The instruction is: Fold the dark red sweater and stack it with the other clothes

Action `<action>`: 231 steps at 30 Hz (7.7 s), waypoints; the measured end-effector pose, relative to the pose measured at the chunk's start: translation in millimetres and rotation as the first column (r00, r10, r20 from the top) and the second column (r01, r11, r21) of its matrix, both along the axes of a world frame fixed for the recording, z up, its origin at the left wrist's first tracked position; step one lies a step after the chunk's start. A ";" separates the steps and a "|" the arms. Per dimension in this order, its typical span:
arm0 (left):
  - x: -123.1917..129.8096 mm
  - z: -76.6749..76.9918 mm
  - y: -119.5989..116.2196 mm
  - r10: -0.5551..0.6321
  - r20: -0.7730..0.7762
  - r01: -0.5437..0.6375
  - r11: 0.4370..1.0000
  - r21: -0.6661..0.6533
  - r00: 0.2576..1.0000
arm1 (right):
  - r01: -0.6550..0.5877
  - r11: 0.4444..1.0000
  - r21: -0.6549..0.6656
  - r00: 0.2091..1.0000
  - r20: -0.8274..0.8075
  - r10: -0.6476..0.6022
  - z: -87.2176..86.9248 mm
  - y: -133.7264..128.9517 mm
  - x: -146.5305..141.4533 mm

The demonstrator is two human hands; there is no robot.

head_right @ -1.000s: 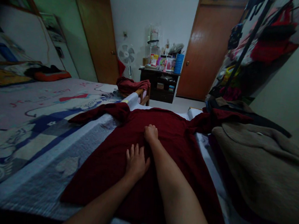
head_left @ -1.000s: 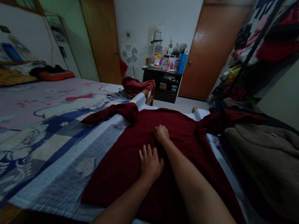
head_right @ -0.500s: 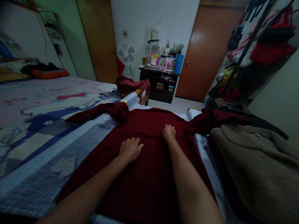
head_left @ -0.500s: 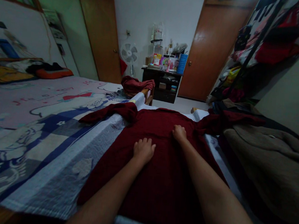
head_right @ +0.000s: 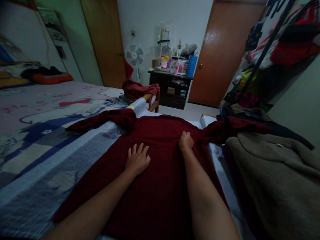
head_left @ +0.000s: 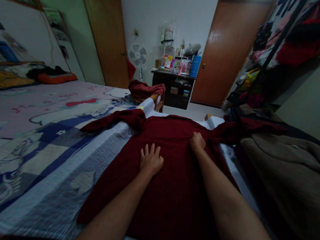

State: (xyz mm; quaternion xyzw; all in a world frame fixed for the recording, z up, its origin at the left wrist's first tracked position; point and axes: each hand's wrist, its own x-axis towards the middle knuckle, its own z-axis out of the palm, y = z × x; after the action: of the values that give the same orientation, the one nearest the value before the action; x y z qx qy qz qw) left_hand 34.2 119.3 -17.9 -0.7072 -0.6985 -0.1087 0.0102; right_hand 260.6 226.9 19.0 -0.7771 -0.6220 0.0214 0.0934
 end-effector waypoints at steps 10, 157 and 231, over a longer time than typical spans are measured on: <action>0.7 2.0 0.9 0.021 -0.016 -0.022 0.999 -0.045 1.000 | 0.033 0.999 -0.044 0.999 -0.027 -0.034 -11.7 -35.9 5.4; 74.2 -8.8 125.6 -0.308 0.112 0.322 0.935 -0.150 0.945 | -0.267 0.961 -0.066 0.962 -0.072 0.263 -35.0 40.8 6.3; 61.0 -13.7 143.4 -0.016 0.023 0.018 0.998 -0.053 1.000 | -0.167 0.985 0.037 0.983 -0.067 0.170 -49.4 6.9 -19.4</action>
State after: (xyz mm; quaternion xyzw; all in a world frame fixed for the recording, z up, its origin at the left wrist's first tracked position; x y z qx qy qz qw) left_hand 95.3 262.7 -31.7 -0.7119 -0.6952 -0.0982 -0.0174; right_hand 241.3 233.8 -30.4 -0.7189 -0.6822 0.0464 0.1252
